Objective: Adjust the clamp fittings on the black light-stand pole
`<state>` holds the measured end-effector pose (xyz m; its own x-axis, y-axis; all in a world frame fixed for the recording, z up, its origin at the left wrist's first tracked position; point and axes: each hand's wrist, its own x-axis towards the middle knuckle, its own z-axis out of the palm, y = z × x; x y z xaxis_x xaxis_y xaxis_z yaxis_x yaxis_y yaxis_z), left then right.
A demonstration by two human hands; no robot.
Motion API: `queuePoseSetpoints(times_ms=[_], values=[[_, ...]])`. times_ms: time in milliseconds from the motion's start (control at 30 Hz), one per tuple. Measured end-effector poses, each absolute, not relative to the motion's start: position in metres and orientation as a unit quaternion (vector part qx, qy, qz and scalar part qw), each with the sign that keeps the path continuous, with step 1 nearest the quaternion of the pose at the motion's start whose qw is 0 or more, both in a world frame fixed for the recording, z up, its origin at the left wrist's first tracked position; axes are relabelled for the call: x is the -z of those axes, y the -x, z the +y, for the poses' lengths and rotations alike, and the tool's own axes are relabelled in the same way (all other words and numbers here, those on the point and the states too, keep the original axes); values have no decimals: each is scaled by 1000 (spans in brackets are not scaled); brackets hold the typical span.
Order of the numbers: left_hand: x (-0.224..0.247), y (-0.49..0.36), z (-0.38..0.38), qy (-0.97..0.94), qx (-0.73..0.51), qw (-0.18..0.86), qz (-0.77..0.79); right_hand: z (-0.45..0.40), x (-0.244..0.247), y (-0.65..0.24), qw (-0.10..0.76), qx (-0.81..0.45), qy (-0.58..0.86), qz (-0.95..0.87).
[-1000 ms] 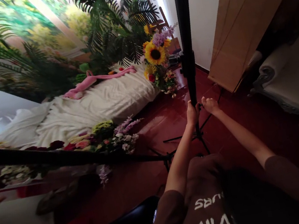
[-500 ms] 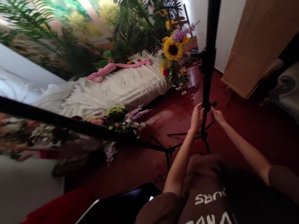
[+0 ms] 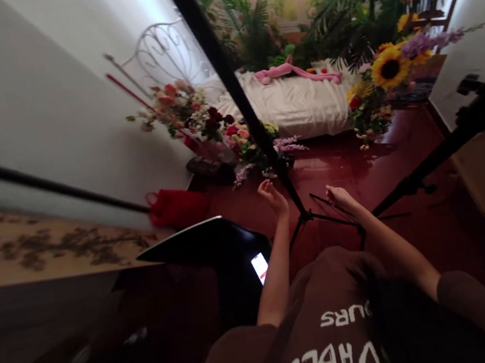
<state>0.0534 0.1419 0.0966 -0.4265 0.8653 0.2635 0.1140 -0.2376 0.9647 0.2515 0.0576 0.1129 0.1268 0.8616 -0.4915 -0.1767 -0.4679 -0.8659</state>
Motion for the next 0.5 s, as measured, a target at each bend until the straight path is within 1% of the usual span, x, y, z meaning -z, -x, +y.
queuePoseSetpoints(times_ms=[100, 200, 267, 333, 400, 500], values=[[-145, -46, 169, -534, -643, 272, 477, 95, -151, -223, 428, -681, 534, -261], [-175, -53, 190, -598, -618, 261, 438, 121, -194, -204, 411, -822, 358, -164], [-183, -60, 200, -623, -594, 273, 429, 129, -216, -198, 412, -865, 261, -120], [-183, -65, 208, -628, -578, 286, 435, 133, -229, -196, 425, -879, 197, -89], [-180, -69, 212, -615, -579, 283, 454, 135, -234, -196, 432, -888, 148, -51], [-176, -73, 214, -595, -592, 257, 480, 139, -235, -197, 414, -905, 92, 16]])
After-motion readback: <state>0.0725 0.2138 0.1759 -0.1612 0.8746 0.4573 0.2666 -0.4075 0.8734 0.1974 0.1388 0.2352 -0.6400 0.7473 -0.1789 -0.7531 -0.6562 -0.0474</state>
